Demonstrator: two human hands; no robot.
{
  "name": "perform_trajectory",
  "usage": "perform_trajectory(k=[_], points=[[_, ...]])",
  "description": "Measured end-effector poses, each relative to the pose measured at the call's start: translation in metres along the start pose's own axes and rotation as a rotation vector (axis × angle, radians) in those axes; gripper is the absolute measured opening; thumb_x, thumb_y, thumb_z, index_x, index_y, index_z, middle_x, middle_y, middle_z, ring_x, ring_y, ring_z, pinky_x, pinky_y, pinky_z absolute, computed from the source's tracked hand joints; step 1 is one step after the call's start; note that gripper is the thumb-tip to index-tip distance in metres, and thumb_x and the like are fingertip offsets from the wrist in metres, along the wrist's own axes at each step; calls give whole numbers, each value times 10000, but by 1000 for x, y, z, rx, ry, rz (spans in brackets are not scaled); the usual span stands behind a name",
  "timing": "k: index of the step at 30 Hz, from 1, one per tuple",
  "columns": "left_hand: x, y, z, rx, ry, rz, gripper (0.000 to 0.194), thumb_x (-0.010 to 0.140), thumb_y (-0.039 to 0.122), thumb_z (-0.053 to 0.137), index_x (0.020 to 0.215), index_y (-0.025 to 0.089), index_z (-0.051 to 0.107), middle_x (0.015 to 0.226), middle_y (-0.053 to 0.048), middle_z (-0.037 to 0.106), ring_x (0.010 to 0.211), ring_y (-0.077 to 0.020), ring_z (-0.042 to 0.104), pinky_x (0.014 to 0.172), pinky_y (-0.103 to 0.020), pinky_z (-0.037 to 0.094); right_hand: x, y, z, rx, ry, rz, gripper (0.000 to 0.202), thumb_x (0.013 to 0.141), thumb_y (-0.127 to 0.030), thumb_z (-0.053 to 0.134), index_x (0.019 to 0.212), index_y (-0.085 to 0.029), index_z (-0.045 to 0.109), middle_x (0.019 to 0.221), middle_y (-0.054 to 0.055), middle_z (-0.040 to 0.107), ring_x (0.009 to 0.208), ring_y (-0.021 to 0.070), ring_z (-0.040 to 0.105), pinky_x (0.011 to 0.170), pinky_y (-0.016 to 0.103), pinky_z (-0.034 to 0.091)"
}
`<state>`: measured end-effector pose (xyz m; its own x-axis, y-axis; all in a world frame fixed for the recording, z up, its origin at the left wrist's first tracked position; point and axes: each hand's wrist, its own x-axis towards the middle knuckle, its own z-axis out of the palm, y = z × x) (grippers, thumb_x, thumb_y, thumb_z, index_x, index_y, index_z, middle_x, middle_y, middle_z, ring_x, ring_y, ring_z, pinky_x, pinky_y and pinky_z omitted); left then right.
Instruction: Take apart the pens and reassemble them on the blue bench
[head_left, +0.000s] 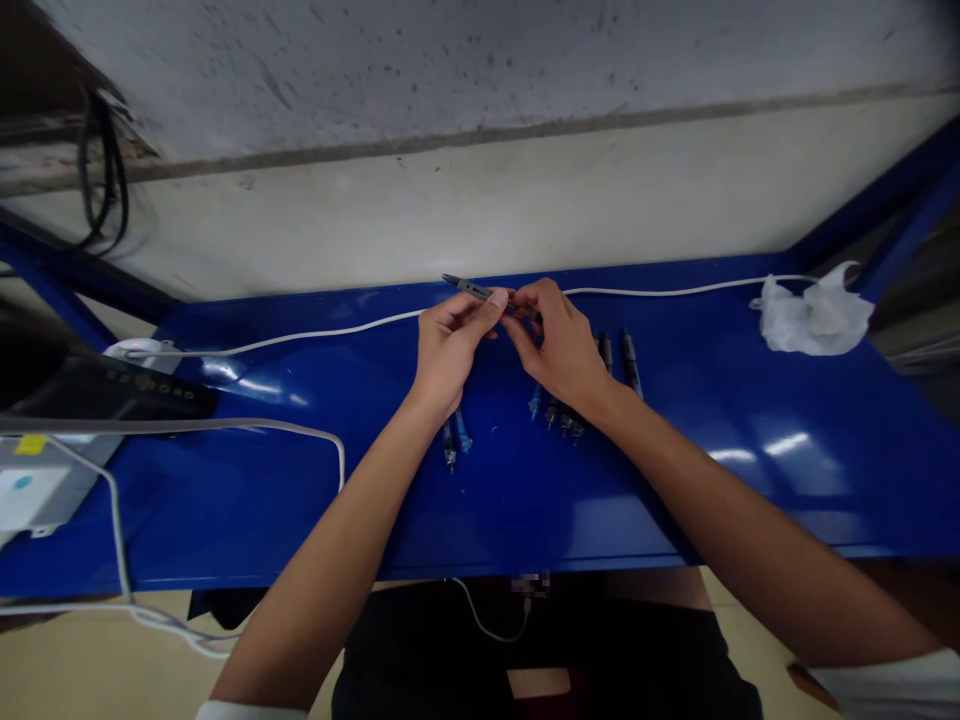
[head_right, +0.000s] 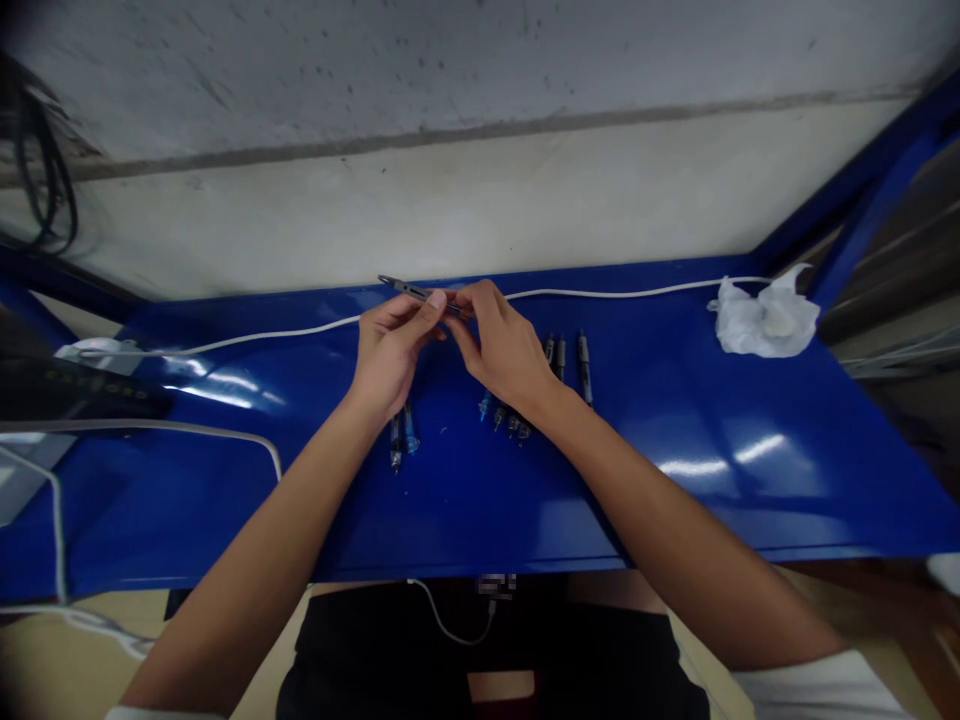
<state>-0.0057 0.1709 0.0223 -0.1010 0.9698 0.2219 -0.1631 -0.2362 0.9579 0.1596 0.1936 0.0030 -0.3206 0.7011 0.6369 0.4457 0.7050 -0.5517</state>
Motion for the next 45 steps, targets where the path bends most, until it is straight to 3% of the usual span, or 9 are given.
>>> perform_trajectory(k=[8,13,16,22,26,31,36,41,45], points=[[-1,0,-1,16,-20,12,176,934,432,840,986,266,868,1080,-55,834,935,-197,741,742,-305,572,0,-2,-2,-15,-20,-16,161,1159,-382,479,1139,-263,586,1140,88,766,995,256,740,834,399,577],[-1,0,-1,33,-24,12,194,942,451,829,1006,272,870,1092,-54,833,936,-199,737,738,-304,574,0,0,-1,-8,7,22,190,1125,-424,559,1215,-256,563,1120,91,742,983,263,729,830,411,585],[-1,0,-1,34,-18,14,207,938,460,831,1025,276,869,1106,-55,833,951,-203,735,740,-303,576,0,-1,-1,-21,-32,18,169,1151,-397,485,1172,-260,580,1090,83,738,963,257,721,845,414,583],[0,0,-1,24,-5,14,182,940,451,827,1011,288,866,1051,-50,829,921,-198,733,732,-314,569,0,-3,-2,-5,-3,36,198,1126,-405,547,1267,-267,567,1170,100,734,1041,274,728,879,423,593],[0,0,-1,28,1,10,207,934,478,830,1007,286,860,1055,-53,827,937,-206,739,719,-316,564,1,-6,-3,-44,-55,15,187,1160,-374,447,1204,-270,597,1179,97,729,1063,271,722,889,416,590],[0,1,-1,26,10,10,201,936,469,828,1005,284,864,1055,-52,827,922,-201,731,716,-311,561,1,-7,-4,-65,-39,38,178,1139,-395,521,1242,-260,573,1159,94,739,1021,269,729,836,393,583],[-1,1,-1,37,16,15,228,937,491,825,991,272,859,1078,-58,828,935,-208,734,724,-317,564,1,-7,-4,-96,-58,13,195,1165,-384,438,1153,-259,587,1119,92,726,976,259,718,834,392,570],[-1,1,-1,37,15,15,208,942,478,819,979,277,858,1054,-58,827,921,-204,726,722,-316,568,0,-6,-4,-91,-36,23,181,1140,-414,517,1211,-259,579,1127,90,738,985,266,723,807,381,566],[-1,1,-1,35,22,11,193,951,466,812,989,282,855,1077,-56,825,933,-204,731,722,-317,562,0,-6,-4,-130,-63,13,224,1167,-400,434,1167,-259,607,1110,83,736,924,244,720,756,353,547]])
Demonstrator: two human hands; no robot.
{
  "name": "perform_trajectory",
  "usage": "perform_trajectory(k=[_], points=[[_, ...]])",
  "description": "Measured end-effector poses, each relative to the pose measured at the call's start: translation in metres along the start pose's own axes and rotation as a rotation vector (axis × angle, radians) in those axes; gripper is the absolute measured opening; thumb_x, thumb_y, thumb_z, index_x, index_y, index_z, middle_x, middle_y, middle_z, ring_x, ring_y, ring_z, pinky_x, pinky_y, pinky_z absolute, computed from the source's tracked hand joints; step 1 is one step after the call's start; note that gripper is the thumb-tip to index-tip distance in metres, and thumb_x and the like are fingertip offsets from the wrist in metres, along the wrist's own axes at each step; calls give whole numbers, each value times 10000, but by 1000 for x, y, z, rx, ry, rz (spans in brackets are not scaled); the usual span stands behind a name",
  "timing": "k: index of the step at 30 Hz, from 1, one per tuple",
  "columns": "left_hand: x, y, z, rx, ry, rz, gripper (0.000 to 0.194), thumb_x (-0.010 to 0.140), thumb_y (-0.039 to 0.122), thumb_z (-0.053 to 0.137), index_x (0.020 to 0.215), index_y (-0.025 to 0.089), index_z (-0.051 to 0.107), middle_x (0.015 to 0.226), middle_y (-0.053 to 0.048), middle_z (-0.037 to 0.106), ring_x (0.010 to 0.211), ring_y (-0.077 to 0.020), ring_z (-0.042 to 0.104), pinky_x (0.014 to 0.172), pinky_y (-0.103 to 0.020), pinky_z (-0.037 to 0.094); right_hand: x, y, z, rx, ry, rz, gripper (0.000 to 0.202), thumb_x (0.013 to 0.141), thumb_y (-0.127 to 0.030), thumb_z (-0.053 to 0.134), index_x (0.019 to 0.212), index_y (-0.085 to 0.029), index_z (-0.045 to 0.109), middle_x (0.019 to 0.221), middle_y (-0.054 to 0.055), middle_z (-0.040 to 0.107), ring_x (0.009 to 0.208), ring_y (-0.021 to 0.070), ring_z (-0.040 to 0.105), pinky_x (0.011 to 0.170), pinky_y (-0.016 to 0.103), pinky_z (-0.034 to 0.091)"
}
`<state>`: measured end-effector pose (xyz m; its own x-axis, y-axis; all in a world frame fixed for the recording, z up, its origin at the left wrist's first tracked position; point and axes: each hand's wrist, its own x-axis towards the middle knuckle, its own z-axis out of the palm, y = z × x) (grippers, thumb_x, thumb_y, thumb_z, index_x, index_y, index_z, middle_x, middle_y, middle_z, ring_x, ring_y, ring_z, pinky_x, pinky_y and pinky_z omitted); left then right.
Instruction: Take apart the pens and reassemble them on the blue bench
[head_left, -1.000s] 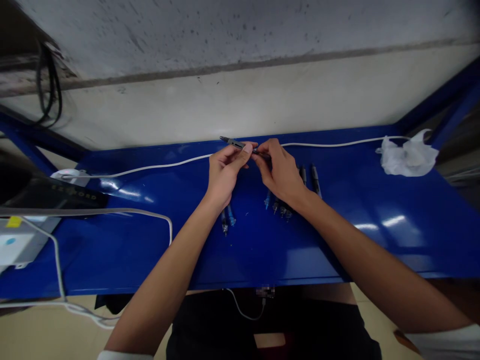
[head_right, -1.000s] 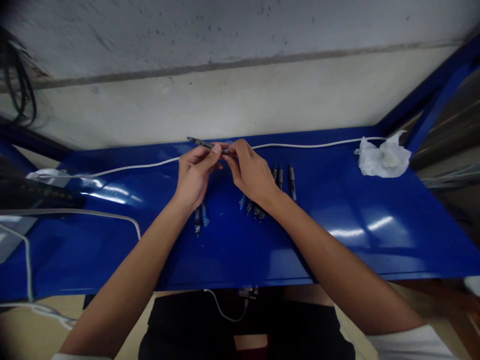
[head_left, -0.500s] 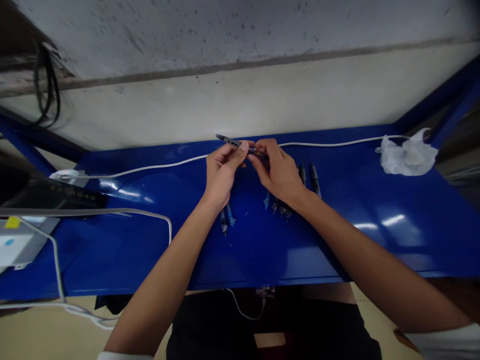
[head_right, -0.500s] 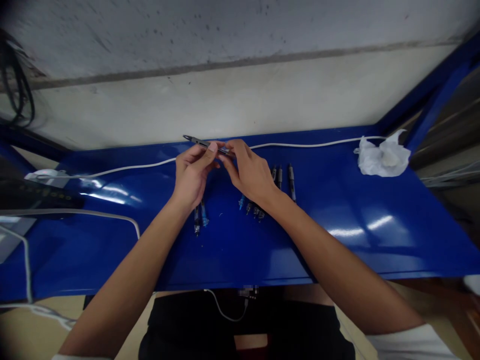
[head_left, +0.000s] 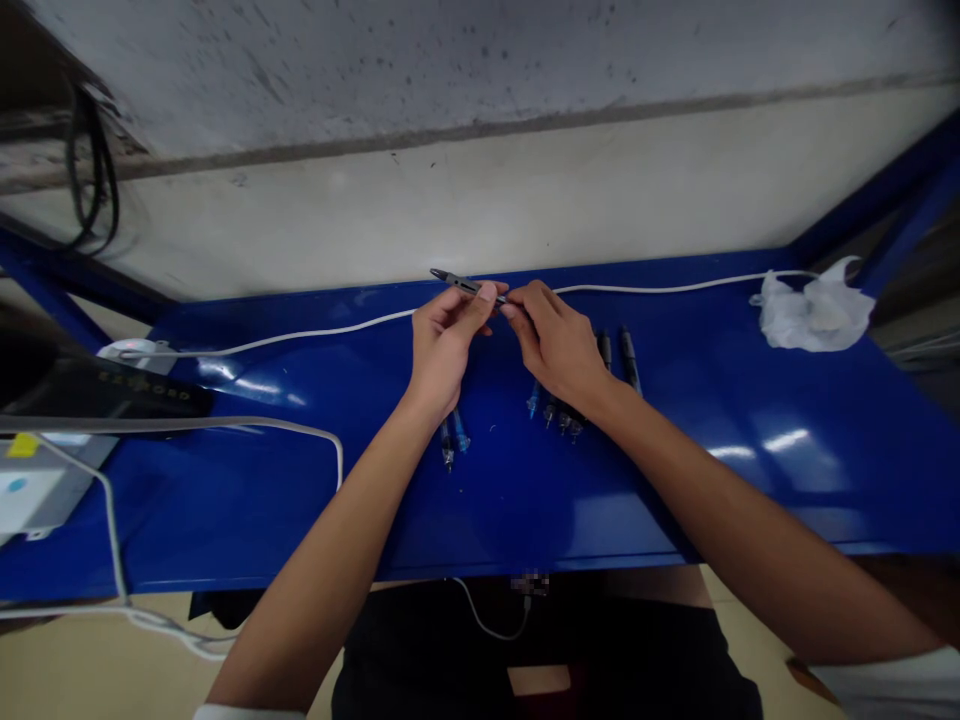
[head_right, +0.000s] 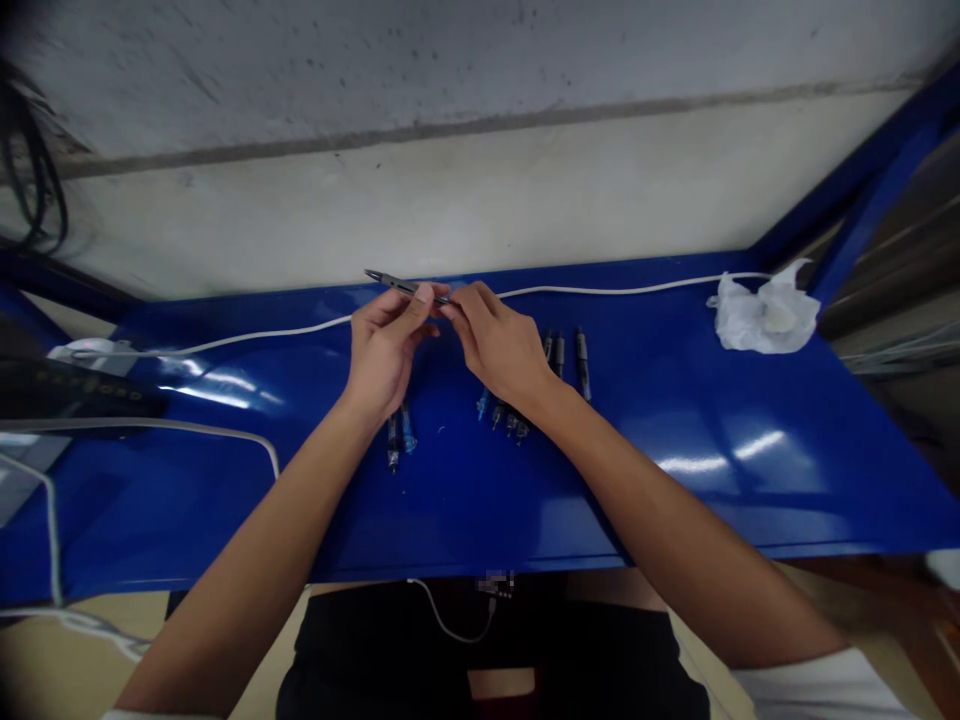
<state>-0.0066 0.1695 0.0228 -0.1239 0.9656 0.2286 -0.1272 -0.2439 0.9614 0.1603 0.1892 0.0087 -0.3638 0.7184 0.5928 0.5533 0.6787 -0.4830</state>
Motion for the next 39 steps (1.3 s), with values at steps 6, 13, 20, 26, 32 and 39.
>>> perform_trajectory(k=[6,13,20,26,32,39], points=[[-1,0,0,3,-15,4,219,956,489,807,988,277,852,1076,-63,821,968,-221,741,742,-323,571,0,0,0,0,26,5,192,1142,-405,506,1235,-262,594,1119,84,744,982,265,730,776,362,556],[0,-1,-1,4,-12,6,198,960,476,802,990,287,853,1053,-54,821,951,-211,741,742,-319,573,0,-2,0,-12,25,17,215,1144,-426,505,1228,-246,589,1146,99,751,989,270,735,766,357,549],[0,-1,-1,8,-5,4,225,959,497,797,996,281,852,1079,-59,820,979,-223,740,746,-324,577,0,-2,-1,-20,0,0,233,1166,-399,432,1189,-256,615,1130,91,741,961,255,729,759,351,545],[0,0,0,-2,-12,4,197,974,463,787,1003,279,850,1071,-62,825,968,-217,753,731,-324,569,0,-2,-2,-23,-4,-1,199,1155,-378,457,1205,-260,608,1123,84,748,956,259,729,757,357,548],[0,0,0,-15,-11,8,208,960,475,801,993,277,854,1081,-64,826,957,-217,745,722,-321,570,0,-1,-1,-40,6,4,209,1150,-404,485,1236,-254,604,1147,86,759,965,259,734,732,345,535],[-1,-1,0,-13,-10,0,213,961,482,799,1005,280,850,1102,-63,827,969,-218,746,729,-321,569,0,-2,-2,-70,-38,-1,223,1171,-358,418,1156,-250,613,1122,81,755,902,242,730,694,334,503]])
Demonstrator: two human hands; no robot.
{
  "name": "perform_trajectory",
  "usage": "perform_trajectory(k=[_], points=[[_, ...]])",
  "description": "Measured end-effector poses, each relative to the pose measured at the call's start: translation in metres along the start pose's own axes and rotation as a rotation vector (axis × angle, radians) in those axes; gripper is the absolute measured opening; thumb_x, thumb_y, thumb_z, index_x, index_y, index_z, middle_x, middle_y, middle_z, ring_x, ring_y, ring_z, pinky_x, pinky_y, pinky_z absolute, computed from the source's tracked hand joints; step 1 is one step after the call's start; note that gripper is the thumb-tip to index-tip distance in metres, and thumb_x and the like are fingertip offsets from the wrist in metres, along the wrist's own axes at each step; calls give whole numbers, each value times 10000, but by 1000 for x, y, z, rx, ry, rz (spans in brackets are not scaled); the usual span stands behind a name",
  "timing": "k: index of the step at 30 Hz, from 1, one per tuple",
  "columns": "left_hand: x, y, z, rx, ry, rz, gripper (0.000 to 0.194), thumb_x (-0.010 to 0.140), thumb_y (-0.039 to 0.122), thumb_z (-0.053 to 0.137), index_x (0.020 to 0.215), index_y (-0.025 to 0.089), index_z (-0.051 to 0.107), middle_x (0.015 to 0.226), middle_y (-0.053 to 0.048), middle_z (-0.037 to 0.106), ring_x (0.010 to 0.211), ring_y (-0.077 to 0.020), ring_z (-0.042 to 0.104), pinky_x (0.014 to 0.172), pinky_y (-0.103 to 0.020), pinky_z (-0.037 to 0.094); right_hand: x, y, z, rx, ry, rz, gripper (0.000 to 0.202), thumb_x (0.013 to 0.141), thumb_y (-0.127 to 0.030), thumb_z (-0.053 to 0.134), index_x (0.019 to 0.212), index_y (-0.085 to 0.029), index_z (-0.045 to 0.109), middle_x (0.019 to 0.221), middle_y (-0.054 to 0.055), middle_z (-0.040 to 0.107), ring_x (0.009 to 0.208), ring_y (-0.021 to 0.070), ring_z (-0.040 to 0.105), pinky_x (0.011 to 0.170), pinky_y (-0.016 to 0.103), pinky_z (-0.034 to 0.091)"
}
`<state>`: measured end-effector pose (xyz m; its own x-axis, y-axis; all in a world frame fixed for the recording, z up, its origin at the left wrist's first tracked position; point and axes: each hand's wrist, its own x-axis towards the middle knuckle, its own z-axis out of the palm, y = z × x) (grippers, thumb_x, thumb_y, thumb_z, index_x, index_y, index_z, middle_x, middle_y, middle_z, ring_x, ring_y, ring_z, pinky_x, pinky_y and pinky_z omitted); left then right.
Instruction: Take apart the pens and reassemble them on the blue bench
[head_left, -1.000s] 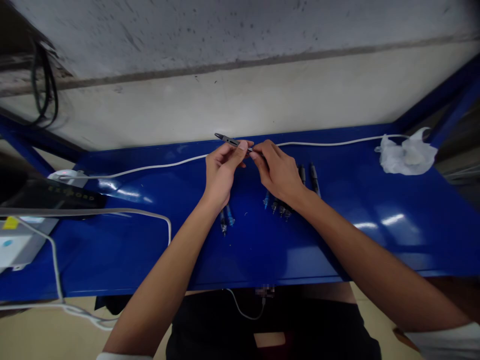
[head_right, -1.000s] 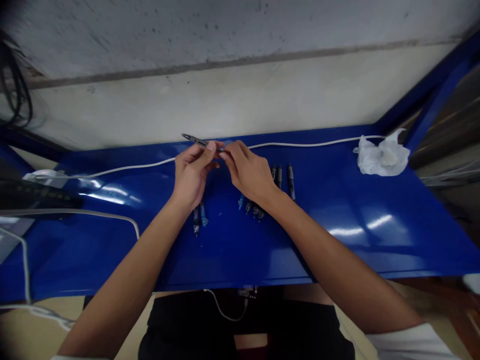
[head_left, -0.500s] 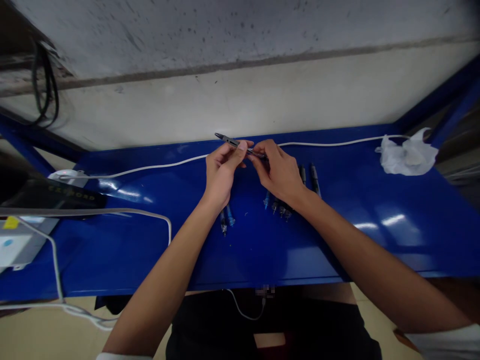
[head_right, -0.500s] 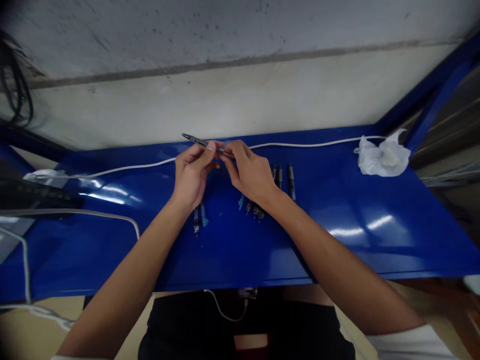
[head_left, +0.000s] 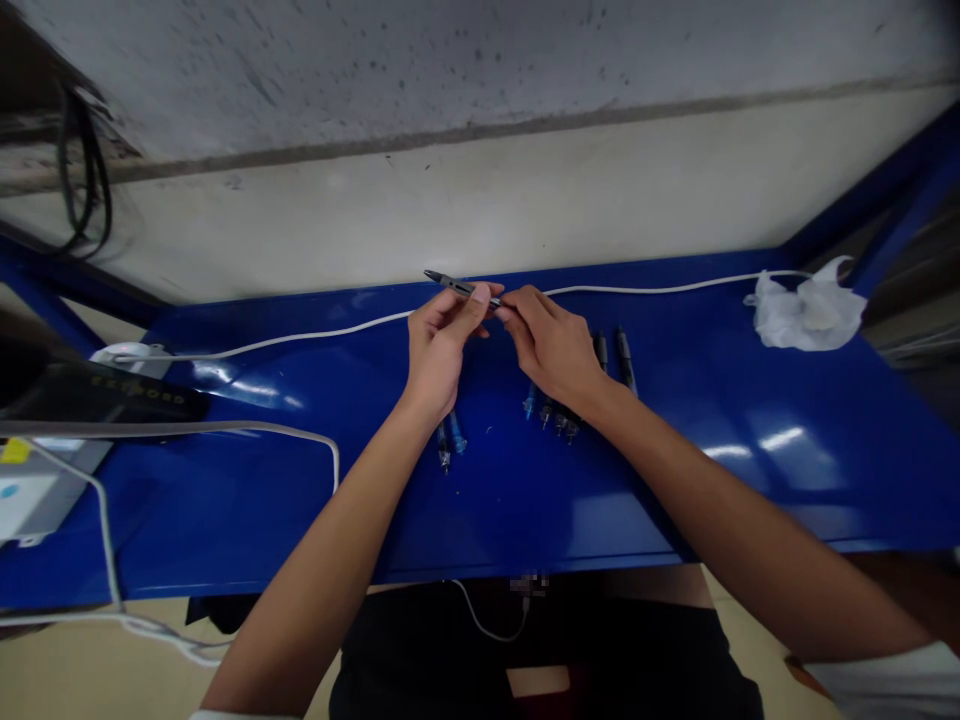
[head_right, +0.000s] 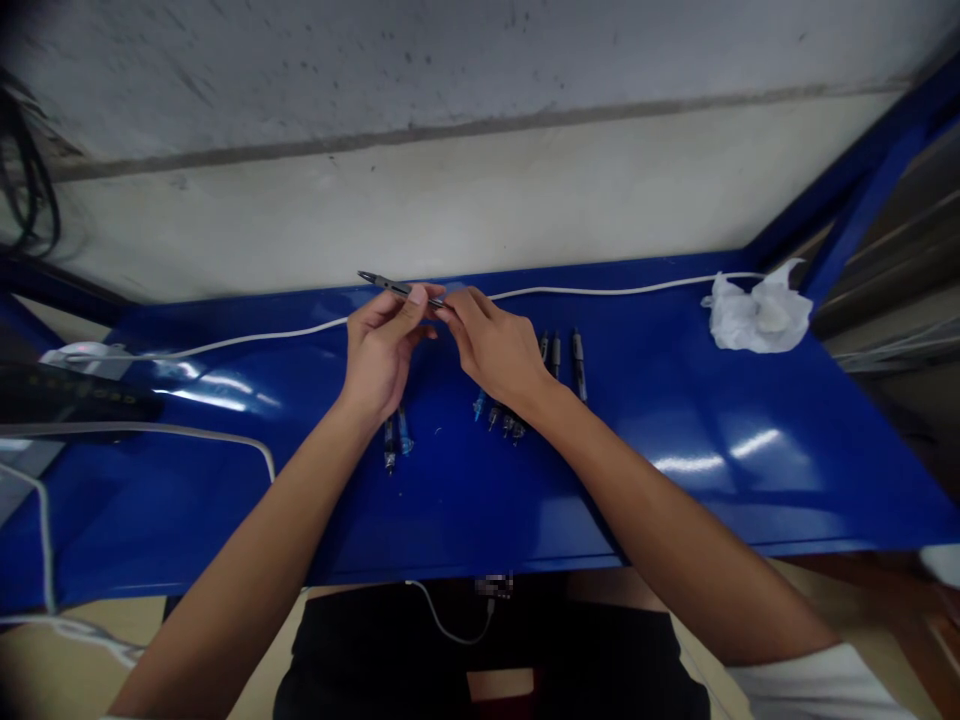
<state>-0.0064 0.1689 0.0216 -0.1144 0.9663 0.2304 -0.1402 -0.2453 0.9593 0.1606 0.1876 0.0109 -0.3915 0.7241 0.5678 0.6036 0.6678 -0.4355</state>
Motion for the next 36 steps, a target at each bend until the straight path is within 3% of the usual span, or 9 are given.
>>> perform_trajectory(k=[3,8,20,28,36], points=[[0,0,0,-4,-8,0,219,963,482,799,1024,279,853,1091,-63,826,964,-214,746,728,-316,568,0,0,0,-1,3,-1,245,1179,-383,405,1164,-251,611,1110,78,757,897,233,731,682,325,498],[1,-1,0,-19,-12,11,231,960,487,801,1000,266,857,1054,-60,824,931,-199,740,717,-297,566,-1,2,2,27,45,21,170,1133,-369,547,1247,-246,573,1155,82,771,991,257,755,726,331,522],[1,-1,0,-38,-9,18,206,981,447,790,995,256,862,1072,-68,827,948,-204,753,716,-295,559,0,1,-1,59,-11,14,193,1165,-318,446,1200,-247,621,1144,69,775,897,218,718,700,319,462],[2,-1,0,-93,-24,3,213,980,452,791,980,252,864,1050,-61,806,925,-183,721,725,-282,563,4,6,0,387,-40,-1,280,1173,-462,440,1142,-262,632,862,-11,645,694,162,559,692,313,415],[3,-1,0,-87,-30,-14,244,974,491,791,991,255,854,1011,-55,776,899,-181,701,743,-296,567,7,4,-1,762,-103,125,397,1120,-596,530,947,-249,617,771,-29,527,686,142,474,609,281,376]])
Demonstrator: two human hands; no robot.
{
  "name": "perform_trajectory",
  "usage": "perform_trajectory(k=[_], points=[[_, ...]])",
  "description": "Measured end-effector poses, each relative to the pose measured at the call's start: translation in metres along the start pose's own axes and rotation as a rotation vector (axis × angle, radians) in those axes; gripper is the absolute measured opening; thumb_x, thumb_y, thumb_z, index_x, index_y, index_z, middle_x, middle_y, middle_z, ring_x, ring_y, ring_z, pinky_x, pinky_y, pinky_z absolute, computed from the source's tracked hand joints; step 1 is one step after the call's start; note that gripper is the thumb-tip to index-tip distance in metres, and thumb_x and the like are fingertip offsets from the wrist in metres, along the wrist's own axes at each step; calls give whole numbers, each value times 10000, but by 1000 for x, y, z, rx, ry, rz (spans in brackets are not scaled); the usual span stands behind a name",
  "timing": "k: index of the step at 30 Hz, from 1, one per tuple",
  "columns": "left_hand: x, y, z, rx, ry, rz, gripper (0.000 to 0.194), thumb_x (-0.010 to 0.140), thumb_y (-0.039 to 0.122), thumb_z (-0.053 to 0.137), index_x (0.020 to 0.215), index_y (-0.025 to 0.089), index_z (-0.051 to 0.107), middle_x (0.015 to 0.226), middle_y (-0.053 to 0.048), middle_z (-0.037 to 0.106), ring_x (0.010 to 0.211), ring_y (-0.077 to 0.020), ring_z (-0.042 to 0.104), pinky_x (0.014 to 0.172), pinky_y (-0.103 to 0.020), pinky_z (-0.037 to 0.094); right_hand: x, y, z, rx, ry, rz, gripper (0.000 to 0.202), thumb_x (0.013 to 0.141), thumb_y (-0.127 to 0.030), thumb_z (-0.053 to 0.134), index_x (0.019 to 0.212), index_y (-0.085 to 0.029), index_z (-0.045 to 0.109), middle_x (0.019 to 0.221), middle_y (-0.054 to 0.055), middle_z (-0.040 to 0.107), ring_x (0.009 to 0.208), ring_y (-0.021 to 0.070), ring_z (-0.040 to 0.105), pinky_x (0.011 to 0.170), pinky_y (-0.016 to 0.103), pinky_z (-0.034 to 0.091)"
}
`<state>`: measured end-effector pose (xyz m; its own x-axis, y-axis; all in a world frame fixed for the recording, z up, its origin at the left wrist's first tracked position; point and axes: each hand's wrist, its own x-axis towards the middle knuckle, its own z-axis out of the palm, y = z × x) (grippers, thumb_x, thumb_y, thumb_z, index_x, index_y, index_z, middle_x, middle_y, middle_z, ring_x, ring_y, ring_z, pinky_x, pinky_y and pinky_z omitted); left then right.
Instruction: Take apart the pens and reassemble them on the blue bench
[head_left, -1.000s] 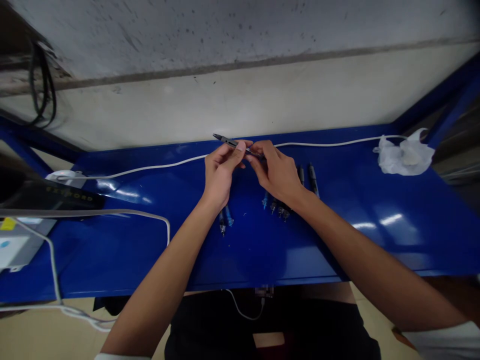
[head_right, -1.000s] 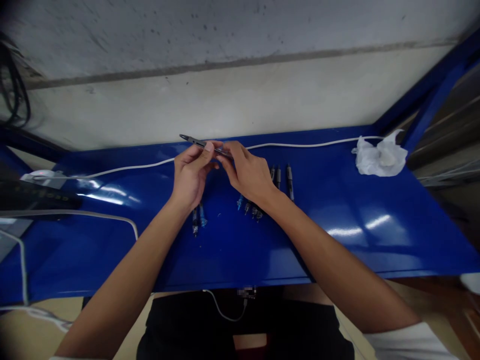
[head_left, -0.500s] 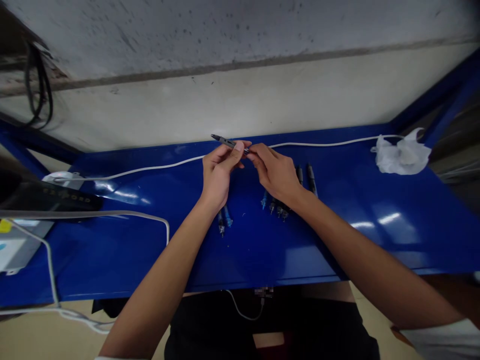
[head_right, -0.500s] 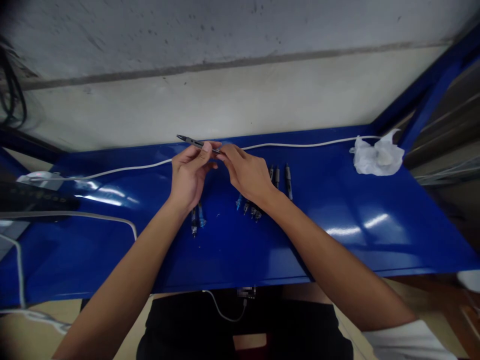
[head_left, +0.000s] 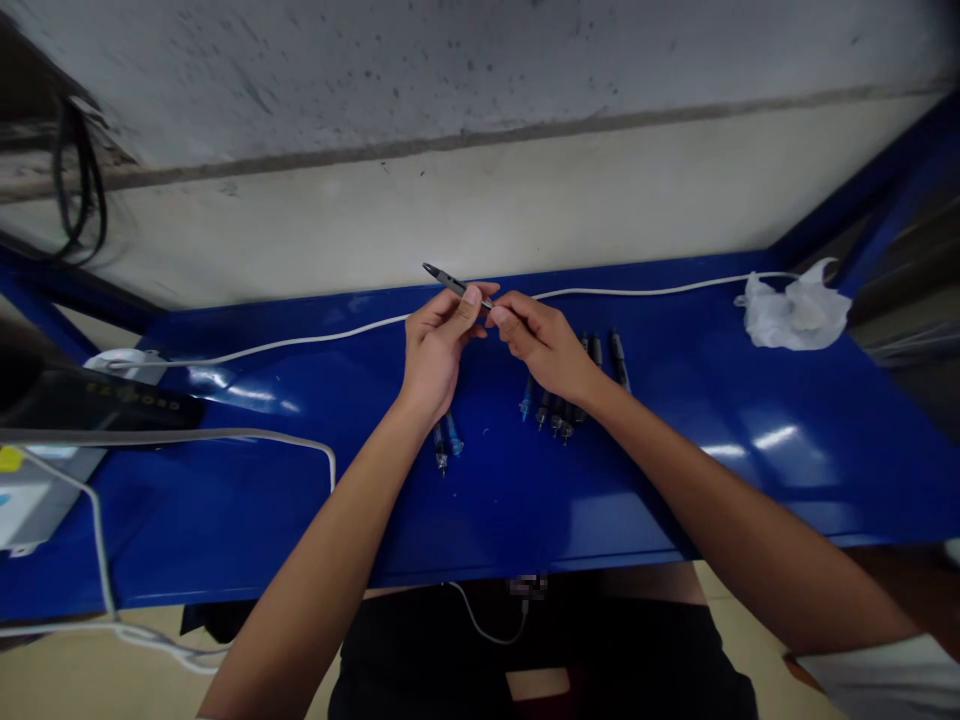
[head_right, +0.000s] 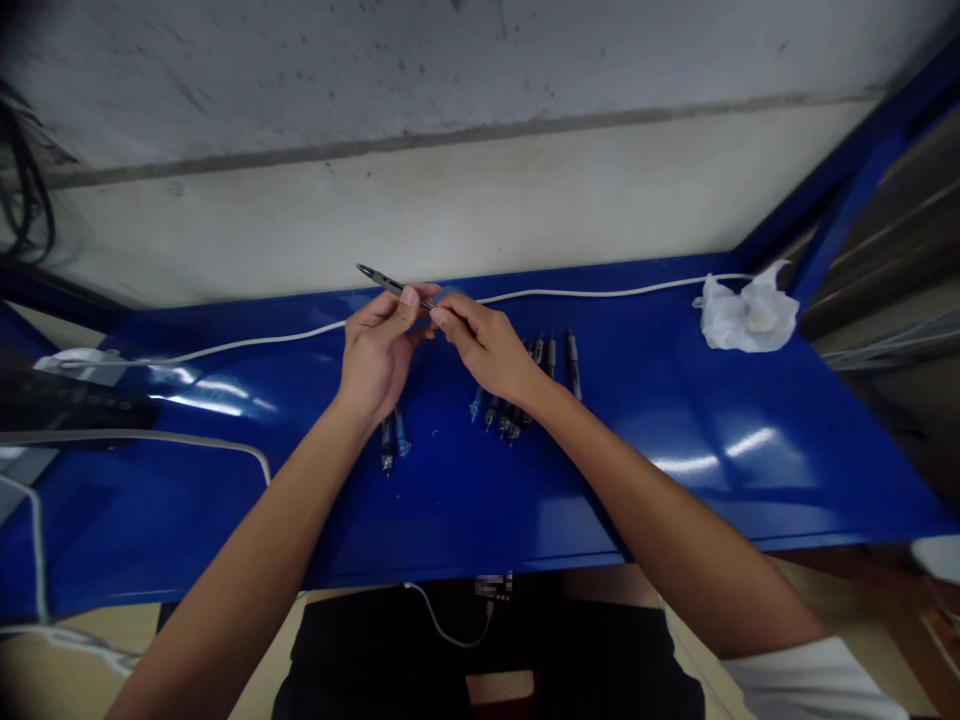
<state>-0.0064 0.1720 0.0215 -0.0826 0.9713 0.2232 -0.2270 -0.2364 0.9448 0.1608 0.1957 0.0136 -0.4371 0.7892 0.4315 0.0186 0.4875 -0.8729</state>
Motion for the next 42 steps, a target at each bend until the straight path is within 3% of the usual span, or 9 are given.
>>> perform_trajectory(k=[6,11,14,17,19,22,28,34,42], points=[[0,1,-1,5,-20,18,257,985,506,774,1030,269,862,1019,-53,782,906,-185,705,737,-305,567,1,2,7,316,20,143,409,1014,-661,688,940,-258,677,699,-53,494,551,105,387,478,263,308],[0,1,-1,47,20,28,259,963,525,797,1024,281,862,1179,-68,801,1008,-208,707,728,-297,555,7,-9,5,595,237,270,414,830,-565,930,870,-271,642,645,-86,504,511,88,380,449,247,329],[0,3,2,43,72,11,384,981,630,732,1068,276,855,1192,-85,800,1025,-208,715,757,-303,563,13,-7,-8,692,397,301,434,799,-515,967,816,-272,608,675,-73,550,583,106,496,507,247,419],[2,6,1,21,155,2,516,992,723,647,1065,252,844,1086,-96,800,985,-196,723,777,-305,570,18,1,-21,709,489,320,406,871,-589,885,864,-287,614,781,-40,652,737,147,635,638,274,532],[4,6,-2,8,202,0,529,985,737,646,1027,244,835,1028,-93,794,939,-186,724,758,-300,567,20,7,-26,704,483,328,409,927,-645,806,882,-291,606,780,-35,653,778,162,658,690,295,559],[8,6,-7,16,229,-4,523,980,745,647,989,249,812,978,-86,787,897,-179,725,718,-295,558,21,11,-29,698,417,310,454,979,-677,725,833,-284,553,661,-59,542,661,154,586,656,302,545],[7,1,-8,58,195,11,514,993,743,629,962,258,795,929,-77,779,880,-179,738,699,-309,547,14,13,-40,853,318,371,615,1008,-706,642,674,-281,348,508,-90,268,446,133,292,423,293,328],[5,0,-5,78,180,25,502,1004,729,624,925,263,795,921,-70,776,878,-180,740,704,-315,547,8,11,-47,1039,308,413,605,985,-674,622,661,-291,285,484,-96,214,427,120,173,378,279,220],[6,3,-6,53,207,17,456,1017,679,644,920,260,797,936,-66,781,869,-162,724,693,-297,540,8,3,-42,1006,258,375,627,944,-704,659,655,-289,287,489,-101,189,417,114,177,382,272,245]])
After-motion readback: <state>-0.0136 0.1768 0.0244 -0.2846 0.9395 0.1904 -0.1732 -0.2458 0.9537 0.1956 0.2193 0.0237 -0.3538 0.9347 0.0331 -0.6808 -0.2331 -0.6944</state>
